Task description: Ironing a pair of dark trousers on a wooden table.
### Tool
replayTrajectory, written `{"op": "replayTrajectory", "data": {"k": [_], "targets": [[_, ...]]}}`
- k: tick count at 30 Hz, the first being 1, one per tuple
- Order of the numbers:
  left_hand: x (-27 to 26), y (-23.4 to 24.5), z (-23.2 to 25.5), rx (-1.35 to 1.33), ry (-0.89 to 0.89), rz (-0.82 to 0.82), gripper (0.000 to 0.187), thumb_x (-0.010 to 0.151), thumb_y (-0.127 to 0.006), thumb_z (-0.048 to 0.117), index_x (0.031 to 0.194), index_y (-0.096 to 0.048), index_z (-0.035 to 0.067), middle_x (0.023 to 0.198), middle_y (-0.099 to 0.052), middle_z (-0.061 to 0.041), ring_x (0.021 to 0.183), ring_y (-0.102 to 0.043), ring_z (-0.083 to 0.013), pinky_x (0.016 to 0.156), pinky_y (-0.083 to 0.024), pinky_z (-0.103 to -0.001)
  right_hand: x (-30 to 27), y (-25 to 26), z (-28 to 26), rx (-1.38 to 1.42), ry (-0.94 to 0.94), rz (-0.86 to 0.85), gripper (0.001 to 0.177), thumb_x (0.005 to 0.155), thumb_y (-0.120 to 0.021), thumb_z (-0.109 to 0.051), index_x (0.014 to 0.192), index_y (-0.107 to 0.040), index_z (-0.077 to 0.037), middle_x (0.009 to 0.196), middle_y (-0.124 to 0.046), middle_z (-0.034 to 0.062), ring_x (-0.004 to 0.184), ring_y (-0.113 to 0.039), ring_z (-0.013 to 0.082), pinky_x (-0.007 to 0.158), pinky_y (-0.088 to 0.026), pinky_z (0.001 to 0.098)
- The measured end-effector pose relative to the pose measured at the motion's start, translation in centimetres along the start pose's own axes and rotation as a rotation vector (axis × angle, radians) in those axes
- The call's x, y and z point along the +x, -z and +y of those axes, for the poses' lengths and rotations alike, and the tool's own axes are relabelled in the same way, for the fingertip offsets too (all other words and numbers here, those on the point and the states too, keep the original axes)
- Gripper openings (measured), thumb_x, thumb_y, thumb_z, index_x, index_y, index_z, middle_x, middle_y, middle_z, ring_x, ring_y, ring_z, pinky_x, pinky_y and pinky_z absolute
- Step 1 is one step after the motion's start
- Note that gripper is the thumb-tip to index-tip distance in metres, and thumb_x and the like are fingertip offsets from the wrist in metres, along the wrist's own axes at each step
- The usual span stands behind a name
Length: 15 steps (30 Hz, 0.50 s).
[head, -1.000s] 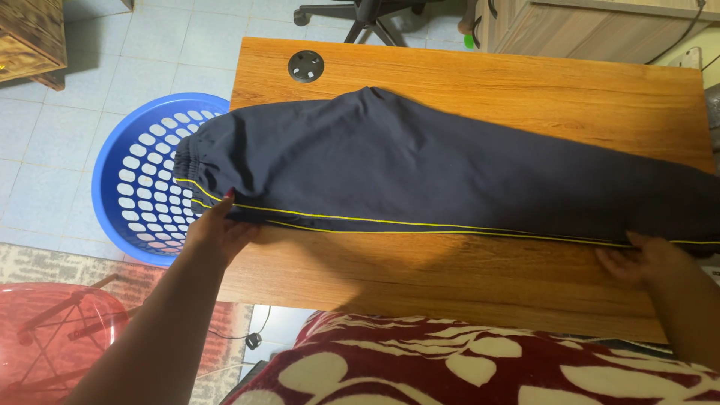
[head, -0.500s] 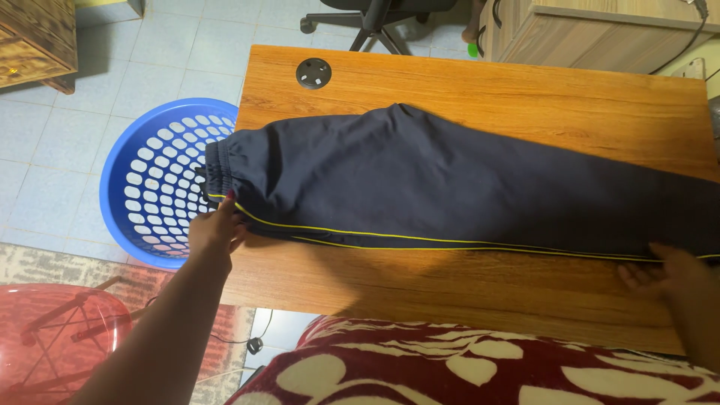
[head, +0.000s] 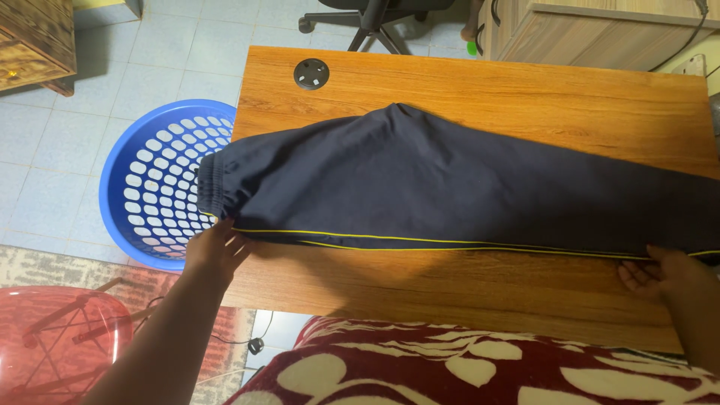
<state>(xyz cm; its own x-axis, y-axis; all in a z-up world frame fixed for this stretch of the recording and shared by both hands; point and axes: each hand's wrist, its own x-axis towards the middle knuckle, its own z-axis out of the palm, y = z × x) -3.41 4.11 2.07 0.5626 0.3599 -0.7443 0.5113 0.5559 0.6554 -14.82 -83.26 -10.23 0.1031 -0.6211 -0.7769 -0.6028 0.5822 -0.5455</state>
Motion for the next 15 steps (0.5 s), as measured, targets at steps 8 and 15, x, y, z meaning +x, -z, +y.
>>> {"op": "replayTrajectory", "data": {"k": [8, 15], "targets": [[3.0, -1.4, -0.2, 0.181, 0.018, 0.346, 0.043, 0.092, -0.085, 0.021, 0.111, -0.052, 0.001, 0.096, -0.066, -0.012, 0.078, -0.063, -0.0228, 0.063, -0.051, -0.036, 1.3, 1.1, 0.9, -0.032, 0.08, 0.026, 0.028, 0.107, -0.061, -0.03, 0.135, -0.054, -0.029, 0.126, -0.054, 0.0014, 0.111, -0.055, 0.0235, 0.097, -0.051, 0.0481], [6.8, 2.4, -0.1, 0.168, 0.28, 0.171, 0.034, 0.087, -0.084, 0.034, 0.106, -0.06, 0.02, 0.085, -0.053, 0.004, 0.069, -0.048, -0.0084, 0.061, -0.048, -0.029, 2.1, 0.8, 0.8, -0.004, 0.081, 0.114, 0.025, 0.105, -0.061, -0.031, 0.13, -0.059, -0.033, 0.124, -0.06, -0.0023, 0.109, -0.058, 0.0216, 0.09, -0.053, 0.0455]]}}
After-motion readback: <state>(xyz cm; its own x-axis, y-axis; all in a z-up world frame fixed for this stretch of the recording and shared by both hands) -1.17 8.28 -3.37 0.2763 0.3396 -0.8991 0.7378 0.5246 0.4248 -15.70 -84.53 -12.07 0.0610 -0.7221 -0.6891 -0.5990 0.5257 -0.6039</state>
